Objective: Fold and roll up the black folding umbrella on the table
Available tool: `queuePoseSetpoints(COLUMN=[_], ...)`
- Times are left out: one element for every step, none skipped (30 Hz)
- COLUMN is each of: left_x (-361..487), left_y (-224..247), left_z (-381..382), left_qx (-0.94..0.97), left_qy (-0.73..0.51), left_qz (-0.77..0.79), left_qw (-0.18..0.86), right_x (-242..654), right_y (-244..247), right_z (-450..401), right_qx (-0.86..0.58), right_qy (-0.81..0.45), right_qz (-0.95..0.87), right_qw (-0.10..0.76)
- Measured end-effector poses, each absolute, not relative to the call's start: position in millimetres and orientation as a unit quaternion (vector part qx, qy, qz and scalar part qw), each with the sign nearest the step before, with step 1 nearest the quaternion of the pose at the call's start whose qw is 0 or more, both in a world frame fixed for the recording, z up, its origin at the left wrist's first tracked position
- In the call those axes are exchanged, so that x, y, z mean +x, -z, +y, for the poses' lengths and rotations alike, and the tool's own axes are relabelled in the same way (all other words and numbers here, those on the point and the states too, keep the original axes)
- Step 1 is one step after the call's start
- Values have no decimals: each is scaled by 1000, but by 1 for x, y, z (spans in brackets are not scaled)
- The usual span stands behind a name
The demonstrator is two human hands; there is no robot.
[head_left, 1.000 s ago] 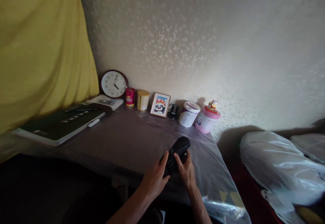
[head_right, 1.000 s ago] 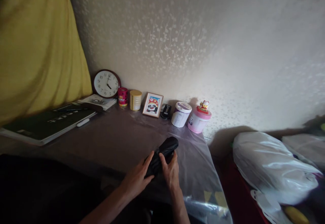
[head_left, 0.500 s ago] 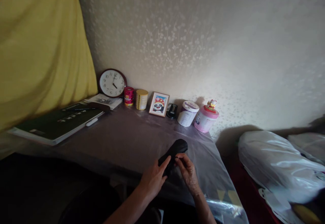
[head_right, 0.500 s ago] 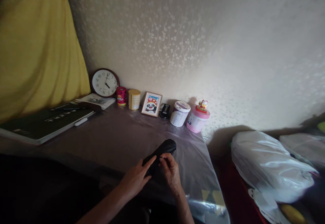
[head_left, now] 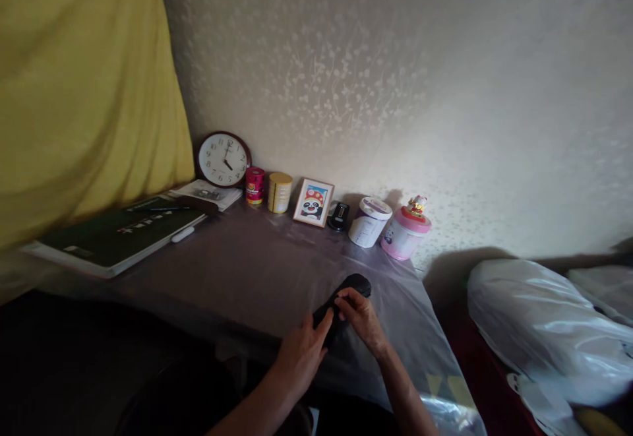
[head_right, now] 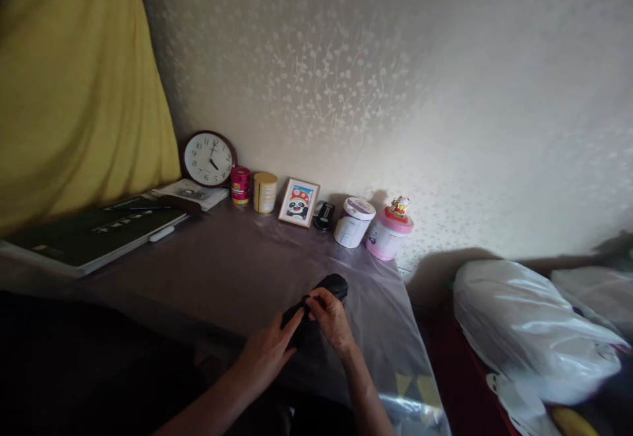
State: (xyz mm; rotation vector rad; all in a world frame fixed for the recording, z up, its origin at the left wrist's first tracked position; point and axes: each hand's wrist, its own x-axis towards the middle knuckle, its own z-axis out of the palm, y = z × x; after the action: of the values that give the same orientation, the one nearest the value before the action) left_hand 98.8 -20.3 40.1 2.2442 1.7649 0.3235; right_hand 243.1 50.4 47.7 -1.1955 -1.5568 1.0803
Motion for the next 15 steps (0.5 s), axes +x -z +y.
queuePoseSetpoints(left_x=[99,100,100,100,100,99,99,98,97,97,96,96,95,95,95], left_y=[-39,-39,-39,-38,-39,-39,-39,-40,-40,-40,-40,-40,-40,-39,-39], left_z=[-21,-21,-21,-21,-22,-22,-23,-24,-25,-25,-26,-26,-26,-26,-26], left_qx=[775,776,776,776,777,777,777,776,777,777,777,776,775,774,773], left_qy=[-107,-102,-97,-92,-91,-93,-97,-102,-107,-111,-110,-107,-104,-103,-103], left_qz=[609,610,610,612,611,610,609,608,606,605,605,607,608,610,611], left_qw=[131,128,126,124,123,124,127,130,132,133,135,136,136,136,136], right_x=[243,243,243,242,241,240,239,239,238,238,238,238,238,239,239], right_y=[-47,-47,-47,-47,-48,-49,-50,-51,-53,-54,-55,-56,-57,-57,-57], right_z=[53,55,57,59,61,63,65,66,67,68,68,68,67,67,66], right_qx=[-487,-493,-498,-503,-506,-505,-503,-500,-500,-501,-503,-504,-501,-494,-487], right_qy=[-423,-407,-383,-351,-311,-268,-227,-191,-162,-141,-128,-120,-119,-122,-127], right_qz=[-637,-652,-670,-691,-715,-739,-763,-783,-799,-811,-819,-824,-829,-833,-835], right_qw=[422,409,395,382,369,355,337,316,292,267,245,229,220,217,220])
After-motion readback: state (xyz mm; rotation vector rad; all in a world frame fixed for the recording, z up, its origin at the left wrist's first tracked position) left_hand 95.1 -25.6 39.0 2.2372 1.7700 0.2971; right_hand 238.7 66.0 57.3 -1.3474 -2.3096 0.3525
